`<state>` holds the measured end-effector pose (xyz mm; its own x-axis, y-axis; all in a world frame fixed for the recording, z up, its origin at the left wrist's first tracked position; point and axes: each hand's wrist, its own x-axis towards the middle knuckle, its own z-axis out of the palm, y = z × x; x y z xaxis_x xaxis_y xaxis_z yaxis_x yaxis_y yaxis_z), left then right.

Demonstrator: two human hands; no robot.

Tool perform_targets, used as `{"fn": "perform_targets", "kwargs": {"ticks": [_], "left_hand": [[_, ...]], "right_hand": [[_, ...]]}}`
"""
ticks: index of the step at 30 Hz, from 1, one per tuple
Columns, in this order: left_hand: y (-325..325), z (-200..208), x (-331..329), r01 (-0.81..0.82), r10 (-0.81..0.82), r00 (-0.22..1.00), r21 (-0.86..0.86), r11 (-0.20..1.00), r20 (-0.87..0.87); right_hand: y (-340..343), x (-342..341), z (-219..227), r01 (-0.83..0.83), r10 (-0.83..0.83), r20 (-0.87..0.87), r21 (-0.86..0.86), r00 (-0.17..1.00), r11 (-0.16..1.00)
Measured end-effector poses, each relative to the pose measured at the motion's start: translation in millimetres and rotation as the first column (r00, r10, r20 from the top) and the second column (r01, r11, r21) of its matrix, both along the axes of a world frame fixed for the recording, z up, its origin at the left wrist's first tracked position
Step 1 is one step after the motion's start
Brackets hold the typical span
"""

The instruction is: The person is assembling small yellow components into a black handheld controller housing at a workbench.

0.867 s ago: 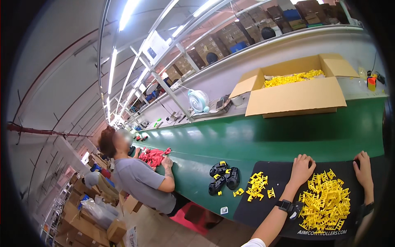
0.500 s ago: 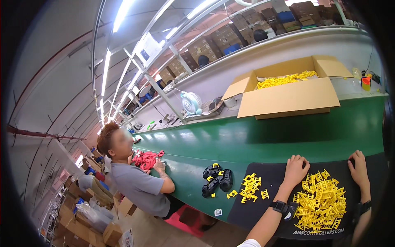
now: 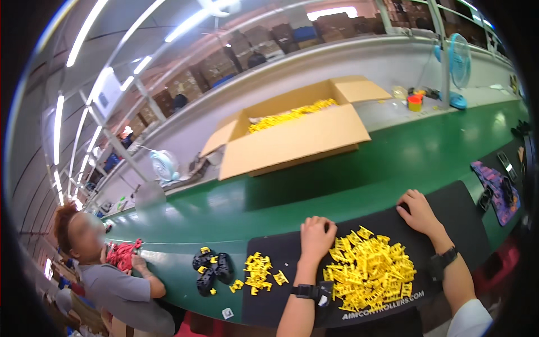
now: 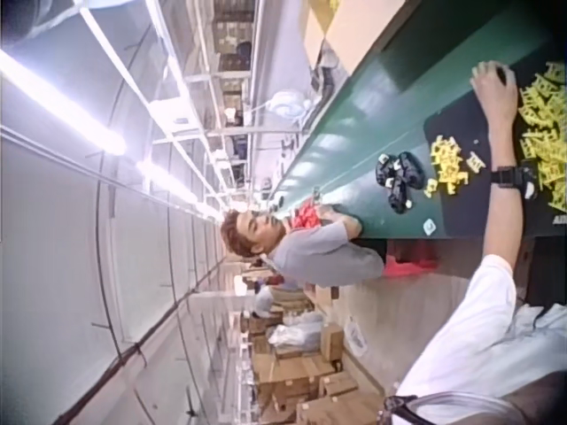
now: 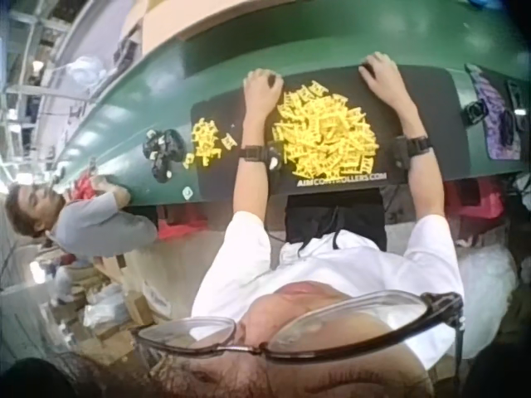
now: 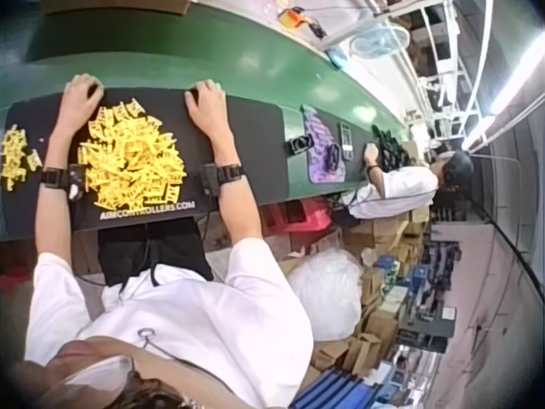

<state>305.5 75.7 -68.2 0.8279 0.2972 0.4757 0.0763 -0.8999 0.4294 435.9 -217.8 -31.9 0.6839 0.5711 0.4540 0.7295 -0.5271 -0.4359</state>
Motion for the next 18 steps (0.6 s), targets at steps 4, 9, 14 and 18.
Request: {"fn": "perform_targets", "kwargs": {"ticks": [4,9,14,18], "left_hand": [[-2.3,2.5,1.0,0.044,-0.041,0.998,-0.055,0.998,0.054],[-4.2,-1.2,3.2,0.053,-0.051,0.998,-0.050,0.997,0.040],[-4.5,-2.0,2.0,0.043,-0.043,0.999,-0.055,0.998,0.007],[-5.7,-2.1,1.3,0.038,-0.037,0.999,-0.053,0.998,0.021]], "right_hand": [[-11.0,3.5,-3.3,0.003,-0.003,-0.017,-0.011,1.000,1.000],[-14.4,6.8,-6.5,0.008,-0.009,-0.031,-0.037,0.999,0.999],[-17.0,6.2,-10.5,0.008,-0.011,-0.061,-0.050,0.998,0.999],[-16.4,4.6,-9.7,0.008,-0.010,-0.042,-0.047,0.999,0.999]]}}
